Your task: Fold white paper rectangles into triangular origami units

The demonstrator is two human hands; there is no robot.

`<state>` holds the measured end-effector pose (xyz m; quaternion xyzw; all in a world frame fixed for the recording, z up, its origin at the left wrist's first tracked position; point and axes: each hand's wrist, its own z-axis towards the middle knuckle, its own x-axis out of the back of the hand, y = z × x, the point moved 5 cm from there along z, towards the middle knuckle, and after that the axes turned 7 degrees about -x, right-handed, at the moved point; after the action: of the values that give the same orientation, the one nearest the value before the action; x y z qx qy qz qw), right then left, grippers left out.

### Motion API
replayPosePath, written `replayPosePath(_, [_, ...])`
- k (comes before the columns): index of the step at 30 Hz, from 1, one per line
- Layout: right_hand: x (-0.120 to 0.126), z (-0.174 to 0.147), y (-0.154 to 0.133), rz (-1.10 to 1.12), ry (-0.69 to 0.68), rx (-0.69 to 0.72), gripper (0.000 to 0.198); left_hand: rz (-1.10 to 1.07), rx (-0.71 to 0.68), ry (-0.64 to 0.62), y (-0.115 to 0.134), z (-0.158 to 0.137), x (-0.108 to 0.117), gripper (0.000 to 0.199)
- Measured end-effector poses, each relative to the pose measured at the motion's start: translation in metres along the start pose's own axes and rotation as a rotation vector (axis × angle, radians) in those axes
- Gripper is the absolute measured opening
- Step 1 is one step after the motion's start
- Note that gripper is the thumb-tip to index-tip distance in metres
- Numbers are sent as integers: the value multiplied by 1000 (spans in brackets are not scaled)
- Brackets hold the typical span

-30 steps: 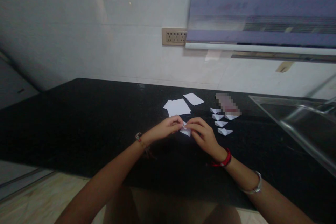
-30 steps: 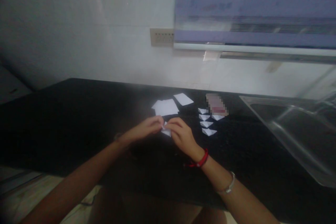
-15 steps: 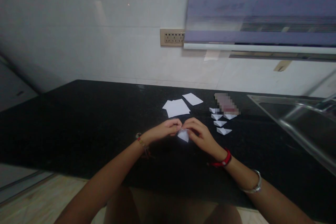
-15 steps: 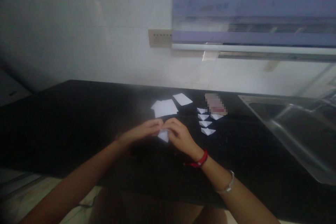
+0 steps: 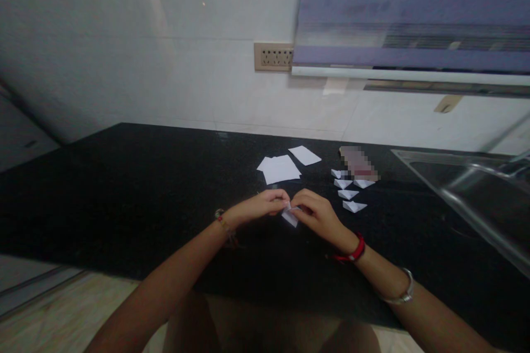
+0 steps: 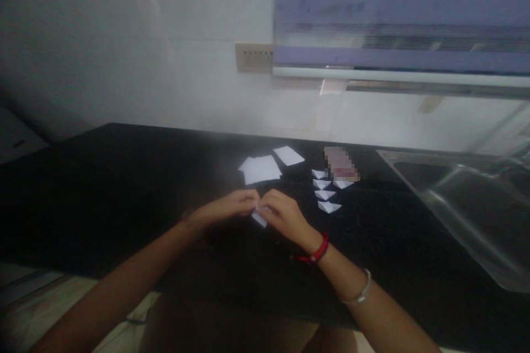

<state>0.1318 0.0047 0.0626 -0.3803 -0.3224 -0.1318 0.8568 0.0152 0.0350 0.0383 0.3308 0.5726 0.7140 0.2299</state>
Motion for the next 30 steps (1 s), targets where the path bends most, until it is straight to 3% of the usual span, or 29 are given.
replayPosePath(4, [6,0,5,-43,132,-88,10,37,-56,118,0,1,4,26])
replayPosePath(7, [10,0,10,-45,230,-149,8,255,-107,220,3,0,5,27])
replayPosePath(13, [9,1,14,-36,178,-195,6,655,-259,408,16,-3,0,9])
replayPosePath(19, [7,2,15,9,146,-206,8,787,-339,420,18,-5,-3,11])
replayPosePath(30, [2,1,22,59,131,-239,12,819,-318,417,18,-3,-2,13])
